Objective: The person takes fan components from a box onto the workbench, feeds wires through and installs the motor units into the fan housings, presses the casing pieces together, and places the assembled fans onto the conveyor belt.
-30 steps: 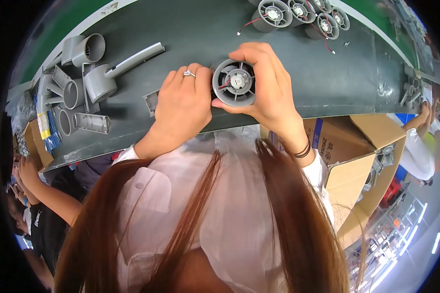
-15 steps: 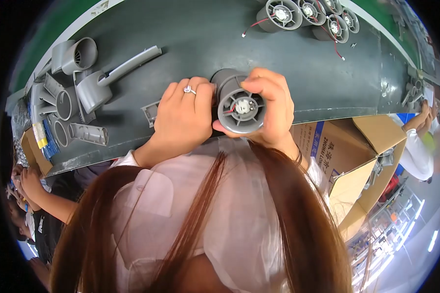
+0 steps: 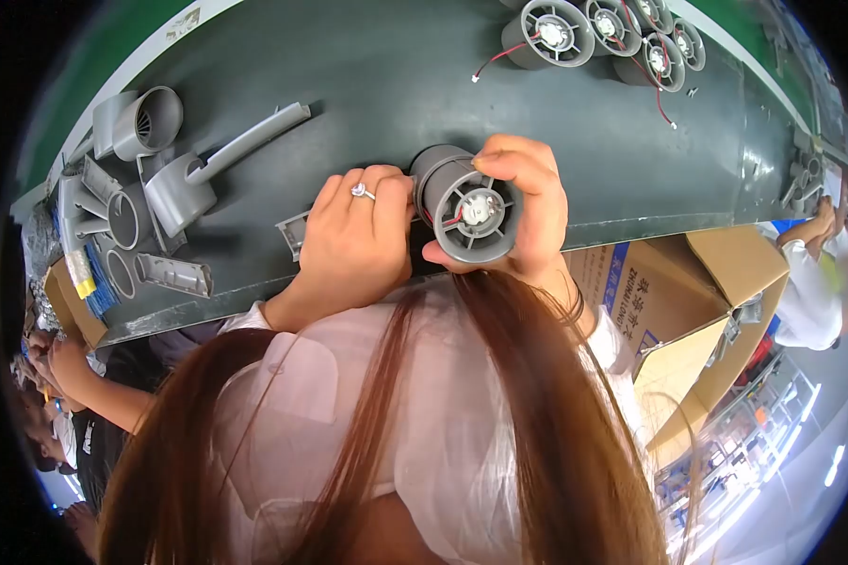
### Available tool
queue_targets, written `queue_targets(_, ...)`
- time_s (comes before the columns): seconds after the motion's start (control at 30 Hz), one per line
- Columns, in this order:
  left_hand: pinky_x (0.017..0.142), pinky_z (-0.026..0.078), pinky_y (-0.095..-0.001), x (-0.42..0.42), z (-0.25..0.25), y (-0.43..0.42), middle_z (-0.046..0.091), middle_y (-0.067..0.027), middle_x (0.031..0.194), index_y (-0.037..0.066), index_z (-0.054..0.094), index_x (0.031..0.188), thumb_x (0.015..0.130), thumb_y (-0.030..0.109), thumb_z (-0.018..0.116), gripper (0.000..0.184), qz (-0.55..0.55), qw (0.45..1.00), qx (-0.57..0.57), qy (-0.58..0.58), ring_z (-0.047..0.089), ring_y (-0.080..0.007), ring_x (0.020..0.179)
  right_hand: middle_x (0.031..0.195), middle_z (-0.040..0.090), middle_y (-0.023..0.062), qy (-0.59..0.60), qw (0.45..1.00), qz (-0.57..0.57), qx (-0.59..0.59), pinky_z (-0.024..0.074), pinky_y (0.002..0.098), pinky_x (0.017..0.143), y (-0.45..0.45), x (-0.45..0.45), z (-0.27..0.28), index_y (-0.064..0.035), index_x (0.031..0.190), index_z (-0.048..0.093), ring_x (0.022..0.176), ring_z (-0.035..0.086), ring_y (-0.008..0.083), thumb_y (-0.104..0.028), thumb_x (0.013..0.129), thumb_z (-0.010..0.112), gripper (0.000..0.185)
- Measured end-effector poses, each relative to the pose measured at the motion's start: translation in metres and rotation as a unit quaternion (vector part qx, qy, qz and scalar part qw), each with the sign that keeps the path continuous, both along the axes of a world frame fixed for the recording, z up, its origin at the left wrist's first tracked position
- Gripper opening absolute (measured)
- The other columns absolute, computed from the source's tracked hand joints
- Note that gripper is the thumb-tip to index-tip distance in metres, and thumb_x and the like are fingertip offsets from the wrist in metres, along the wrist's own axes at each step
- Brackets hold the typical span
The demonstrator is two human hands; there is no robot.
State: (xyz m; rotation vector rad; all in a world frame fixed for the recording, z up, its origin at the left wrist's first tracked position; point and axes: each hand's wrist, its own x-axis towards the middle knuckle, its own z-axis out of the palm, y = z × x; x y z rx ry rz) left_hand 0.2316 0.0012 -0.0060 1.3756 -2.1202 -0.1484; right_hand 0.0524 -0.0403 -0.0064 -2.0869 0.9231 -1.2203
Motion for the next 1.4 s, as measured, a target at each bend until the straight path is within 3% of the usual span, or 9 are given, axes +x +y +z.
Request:
queue_targets(0.27,0.061,0.041,-0.0349,0.001,-0.003,0.001,0.052,-0.0137,0.076,0.0,0.05,0.08,0.063,0.004,0.057,0.019,0.002,0.999,0.019,0.033,0.052,-0.0254,0.067,0.099,0.06,0.0168,0.07,0.997,0.011,-0.01,0.0518,0.037,0.074,-0.01,0.008,0.014,-0.0029,0.109,0.052,0.087,0.061,0.0312,-0.027,0.048,0.093,0.077)
queue_targets(0.4,0.061,0.042,-0.0343,0.001,0.0,0.002,0.052,-0.0128,0.075,0.0,0.051,0.081,0.065,0.003,0.057,0.018,0.002,0.999,0.021,0.037,0.052,-0.0246,0.066,0.098,0.061,0.0168,0.044,0.999,0.003,-0.017,0.0517,0.0352,0.076,-0.008,0.008,0.006,-0.0016,0.109,0.052,0.088,0.061,0.0298,-0.029,0.05,0.093,0.077)
queue_targets(0.53,0.067,0.048,-0.0359,0.001,0.004,0.005,0.058,-0.013,0.087,-0.001,0.057,0.088,0.068,-0.001,0.059,0.02,0.016,1.0,0.007,0.023,0.059,-0.0275,0.074,0.101,0.06,0.0172,-0.01,1.0,0.02,0.012,0.0516,0.0337,0.078,-0.008,0.005,-0.002,0.0009,0.114,0.048,0.091,0.061,0.0252,-0.039,0.056,0.091,0.082)
queue_targets(0.87,0.062,0.049,-0.0338,-0.002,0.002,0.007,0.056,-0.0109,0.077,0.002,0.055,0.081,0.061,0.002,0.06,0.021,0.019,0.999,0.038,-0.025,0.059,-0.0253,0.069,0.109,0.06,0.0162,-0.005,0.999,0.019,0.028,0.053,0.0311,0.08,-0.008,-0.002,-0.003,0.0004,0.118,0.045,0.093,0.063,0.021,-0.036,0.056,0.092,0.086)
queue_targets(1.17,0.063,0.049,-0.036,-0.002,-0.001,0.01,0.058,-0.0126,0.078,0.002,0.057,0.083,0.064,0.004,0.061,0.019,0.024,0.998,0.049,0.017,0.061,-0.0275,0.068,0.105,0.063,0.0158,0.036,0.999,0.015,0.013,0.053,0.0304,0.079,-0.007,-0.001,0.001,0.0,0.118,0.046,0.091,0.063,0.0214,-0.036,0.058,0.091,0.083)
queue_targets(1.4,0.063,0.047,-0.036,-0.001,-0.002,0.007,0.056,-0.0137,0.075,0.001,0.055,0.08,0.062,0.003,0.061,0.019,0.015,0.999,0.031,0.036,0.058,-0.0275,0.066,0.104,0.063,0.0164,0.038,0.999,0.005,-0.035,0.0521,0.0322,0.082,-0.004,0.004,-0.004,-0.0017,0.119,0.044,0.094,0.063,0.0237,-0.027,0.057,0.092,0.082)
